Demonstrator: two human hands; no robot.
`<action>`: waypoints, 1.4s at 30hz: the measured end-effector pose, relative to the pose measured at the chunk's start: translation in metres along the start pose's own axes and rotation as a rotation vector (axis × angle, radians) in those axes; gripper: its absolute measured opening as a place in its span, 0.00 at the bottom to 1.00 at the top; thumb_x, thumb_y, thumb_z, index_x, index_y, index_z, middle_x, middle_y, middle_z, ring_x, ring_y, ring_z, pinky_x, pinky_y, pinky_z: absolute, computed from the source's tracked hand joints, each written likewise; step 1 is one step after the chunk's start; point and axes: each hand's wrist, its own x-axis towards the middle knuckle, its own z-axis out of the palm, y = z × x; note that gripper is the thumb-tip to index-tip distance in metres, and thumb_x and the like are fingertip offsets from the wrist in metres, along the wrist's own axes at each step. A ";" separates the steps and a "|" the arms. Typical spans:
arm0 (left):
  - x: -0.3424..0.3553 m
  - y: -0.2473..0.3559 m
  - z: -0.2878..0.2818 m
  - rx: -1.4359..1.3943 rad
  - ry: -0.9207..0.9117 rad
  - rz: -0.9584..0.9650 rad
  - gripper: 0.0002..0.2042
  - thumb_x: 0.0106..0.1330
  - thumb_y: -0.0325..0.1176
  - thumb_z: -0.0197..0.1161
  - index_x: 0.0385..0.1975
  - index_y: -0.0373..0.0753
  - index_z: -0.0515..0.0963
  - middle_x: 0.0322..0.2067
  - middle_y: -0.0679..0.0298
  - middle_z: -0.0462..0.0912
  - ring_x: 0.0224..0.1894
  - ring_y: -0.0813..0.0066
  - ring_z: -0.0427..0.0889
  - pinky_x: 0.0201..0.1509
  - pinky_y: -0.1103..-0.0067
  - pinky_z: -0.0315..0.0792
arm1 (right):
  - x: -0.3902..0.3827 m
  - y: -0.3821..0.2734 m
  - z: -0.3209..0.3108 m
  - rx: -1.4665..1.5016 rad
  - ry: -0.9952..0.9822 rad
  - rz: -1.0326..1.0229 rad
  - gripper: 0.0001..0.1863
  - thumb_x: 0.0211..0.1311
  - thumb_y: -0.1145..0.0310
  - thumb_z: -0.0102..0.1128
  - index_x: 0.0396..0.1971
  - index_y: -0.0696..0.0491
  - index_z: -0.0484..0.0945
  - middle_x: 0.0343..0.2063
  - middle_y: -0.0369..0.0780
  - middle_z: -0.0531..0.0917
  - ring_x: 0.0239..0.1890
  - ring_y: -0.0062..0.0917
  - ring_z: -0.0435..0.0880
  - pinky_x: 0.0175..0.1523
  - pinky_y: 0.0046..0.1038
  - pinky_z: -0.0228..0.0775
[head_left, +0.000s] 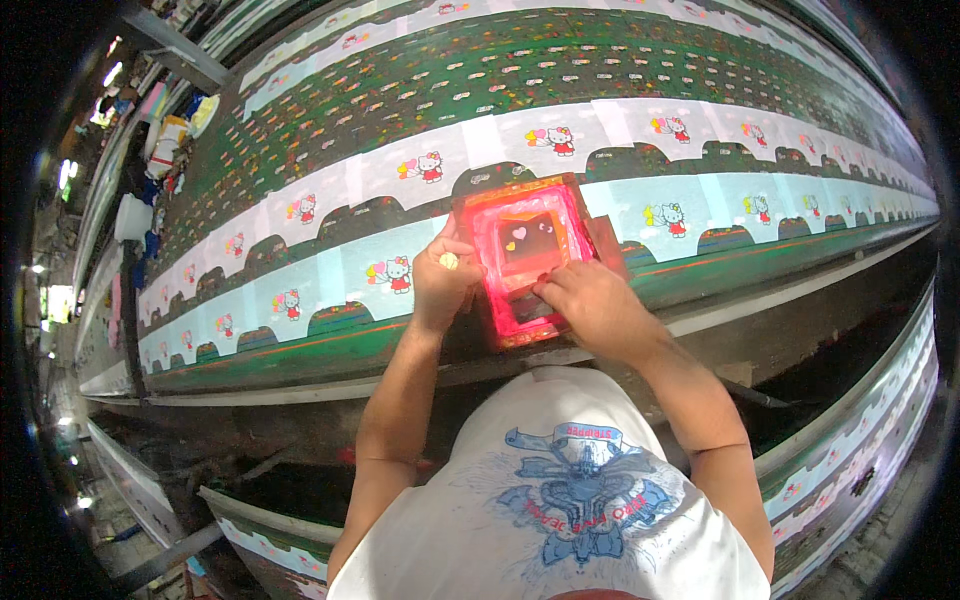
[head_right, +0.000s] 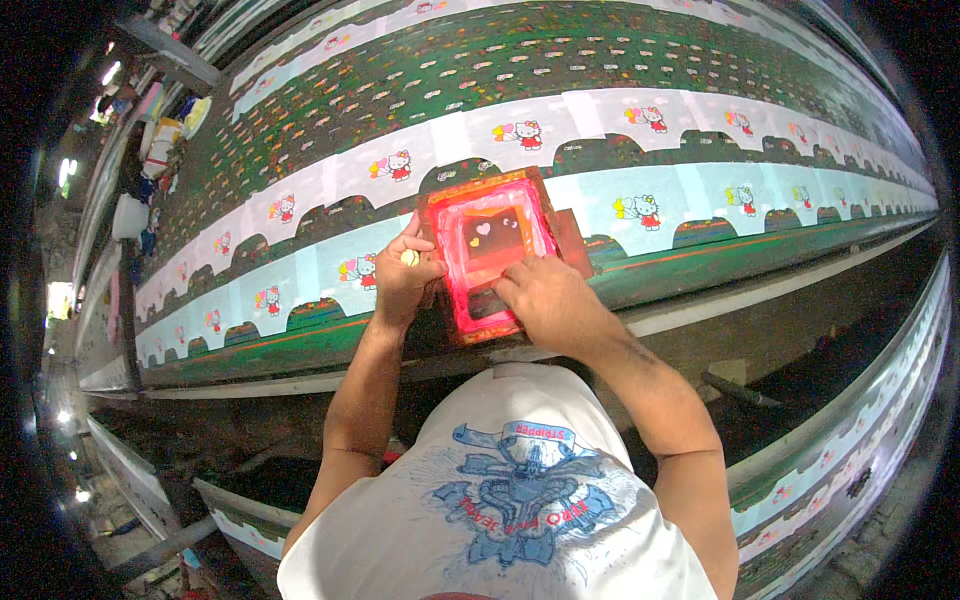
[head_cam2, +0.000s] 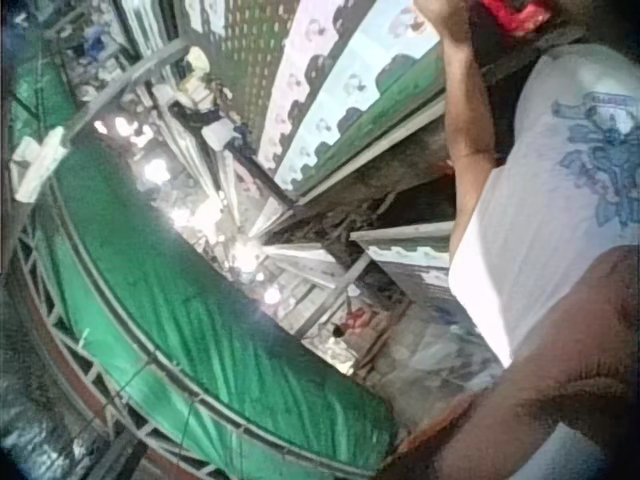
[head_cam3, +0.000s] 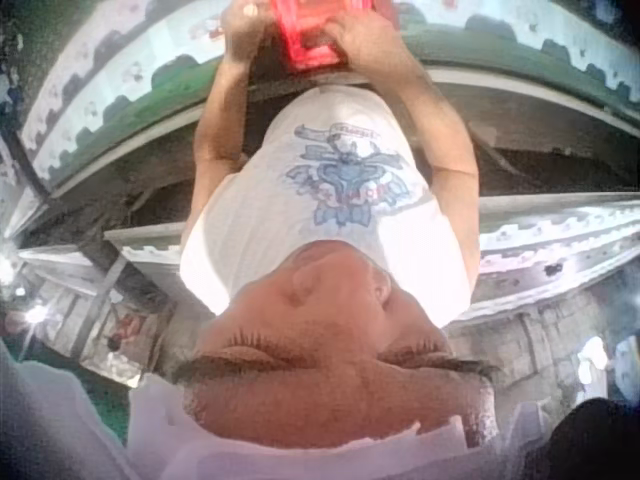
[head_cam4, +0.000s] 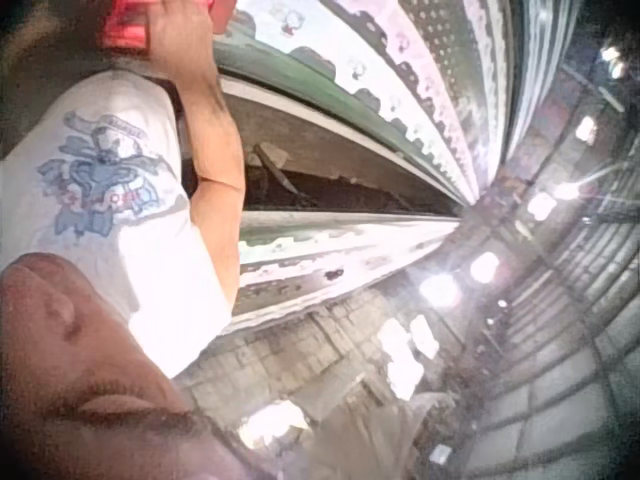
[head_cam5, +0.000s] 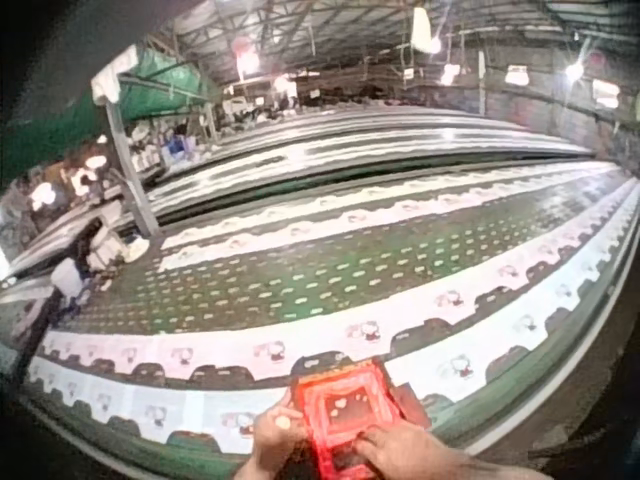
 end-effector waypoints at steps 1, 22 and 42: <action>0.001 -0.008 -0.003 0.039 -0.005 0.036 0.09 0.59 0.14 0.73 0.36 0.33 0.84 0.84 0.26 0.59 0.87 0.46 0.65 0.83 0.66 0.68 | 0.008 0.007 -0.006 0.001 -0.025 -0.014 0.22 0.58 0.76 0.73 0.55 0.55 0.89 0.51 0.46 0.90 0.58 0.45 0.89 0.63 0.47 0.81; -0.002 -0.022 0.001 0.232 0.057 0.158 0.16 0.53 0.21 0.81 0.39 0.42 0.84 0.80 0.28 0.70 0.81 0.43 0.77 0.77 0.65 0.75 | 0.041 0.019 0.022 -0.144 0.102 0.039 0.28 0.62 0.75 0.68 0.65 0.54 0.86 0.57 0.47 0.87 0.58 0.45 0.85 0.66 0.48 0.77; 0.003 0.024 0.034 0.289 0.004 0.125 0.16 0.55 0.10 0.77 0.36 0.38 0.85 0.85 0.35 0.64 0.87 0.48 0.66 0.80 0.66 0.73 | -0.061 0.014 0.027 0.176 0.416 0.051 0.25 0.55 0.74 0.79 0.57 0.52 0.90 0.58 0.43 0.89 0.61 0.45 0.88 0.63 0.48 0.80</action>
